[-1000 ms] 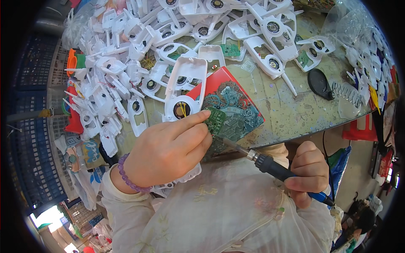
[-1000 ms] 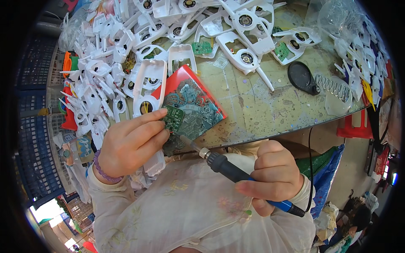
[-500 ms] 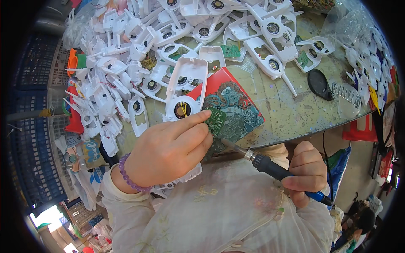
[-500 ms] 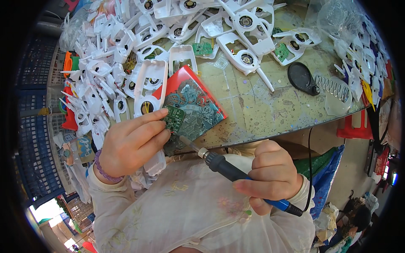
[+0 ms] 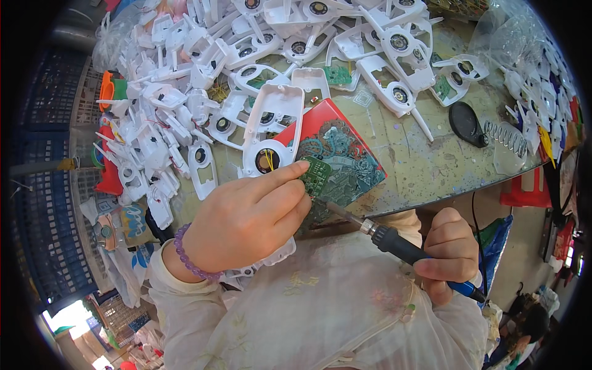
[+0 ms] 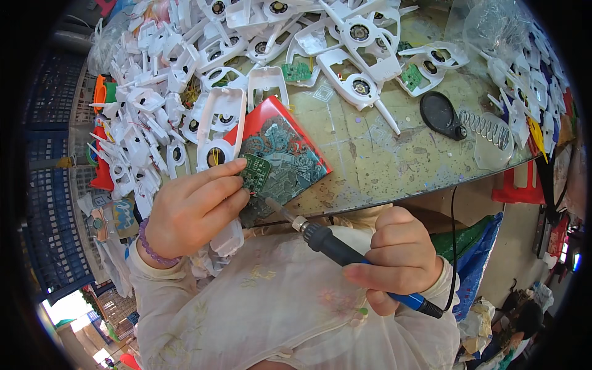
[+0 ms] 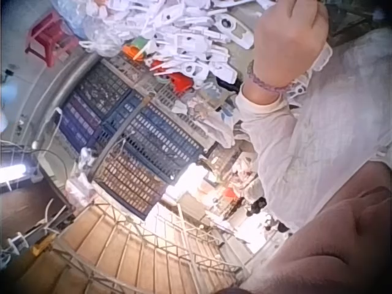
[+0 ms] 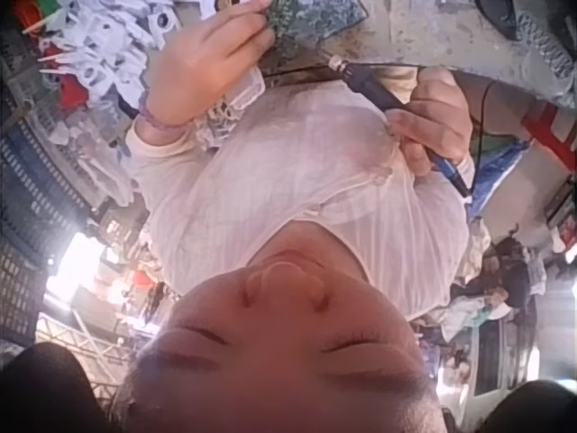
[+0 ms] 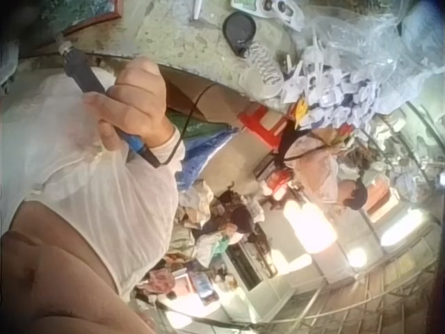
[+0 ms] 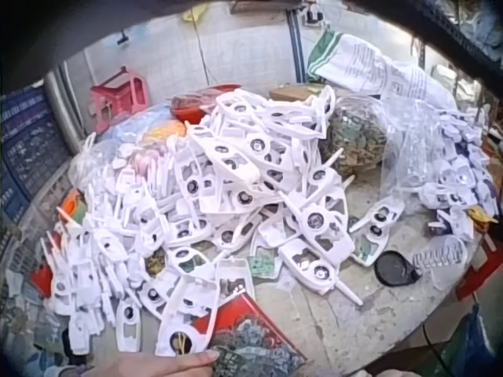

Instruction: Soldering electronic components and wires onto small circuit boards for toy assembly.

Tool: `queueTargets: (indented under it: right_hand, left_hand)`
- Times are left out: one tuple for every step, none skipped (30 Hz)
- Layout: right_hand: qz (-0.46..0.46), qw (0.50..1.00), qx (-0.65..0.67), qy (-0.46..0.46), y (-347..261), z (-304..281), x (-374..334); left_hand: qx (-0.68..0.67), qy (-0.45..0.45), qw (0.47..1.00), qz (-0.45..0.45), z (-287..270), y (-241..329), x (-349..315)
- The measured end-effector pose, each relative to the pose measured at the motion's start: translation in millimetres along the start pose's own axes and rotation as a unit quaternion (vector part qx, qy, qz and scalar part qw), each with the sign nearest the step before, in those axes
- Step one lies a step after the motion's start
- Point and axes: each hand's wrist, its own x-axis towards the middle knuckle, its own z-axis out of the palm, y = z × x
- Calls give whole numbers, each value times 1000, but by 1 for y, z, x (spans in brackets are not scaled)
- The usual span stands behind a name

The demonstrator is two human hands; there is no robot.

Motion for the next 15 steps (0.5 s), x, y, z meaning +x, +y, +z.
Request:
queueTargets:
  right_hand:
    - [0, 1000, 0, 0, 1, -1, -1]
    - [-9, 1000, -5, 10, 1, -2, -1]
    - [-17, 1000, -11, 20, 1, -3, -2]
    - [-18, 1000, -12, 20, 1, -5, -3]
    - [-26, 997, -39, 61, 1, -6, -4]
    - [-34, 992, -68, 101, 0, -9, -5]
    - [-17, 986, -114, 120, -5, -15, -5]
    - [2, 974, -151, 170, -13, -20, -9]
    - [23, 962, -153, 223, -17, -27, -8]
    - [11, 954, -130, 270, -17, -40, -15]
    - [17, 942, -156, 295, -15, -63, -24]
    - [24, 929, -182, 321, -15, -83, -28]
    - [52, 887, -216, 405, -21, -98, -31]
    - [55, 872, -227, 430, -30, -119, -31]
    - [57, 856, -237, 456, -39, -132, -23]
  left_hand:
    - [-1, 0, 1000, -1, 1, 0, 1]
    - [-1, 0, 1000, -1, 0, 0, 2]
    - [1, -3, 1000, -1, 0, 1, 3]
    - [3, -6, 1000, 0, 0, 1, 5]
    - [5, -5, 1000, 0, 0, 1, 4]
    - [3, -4, 1000, 1, 0, 1, 4]
    - [1, 0, 1000, 3, -1, 1, 5]
    - [-6, 11, 1000, 16, 0, -2, 6]
    - [5, 15, 1000, 19, -1, -2, 7]
    - [16, 21, 999, 23, -3, -2, 6]
    - [17, 23, 999, 24, -2, -1, 6]
    - [19, 24, 999, 20, -1, -1, 4]
    - [20, 25, 999, 16, 0, 0, 4]
    - [18, 16, 1000, 8, -2, 1, 2]
    - [19, 18, 1000, 11, -3, 1, 1]
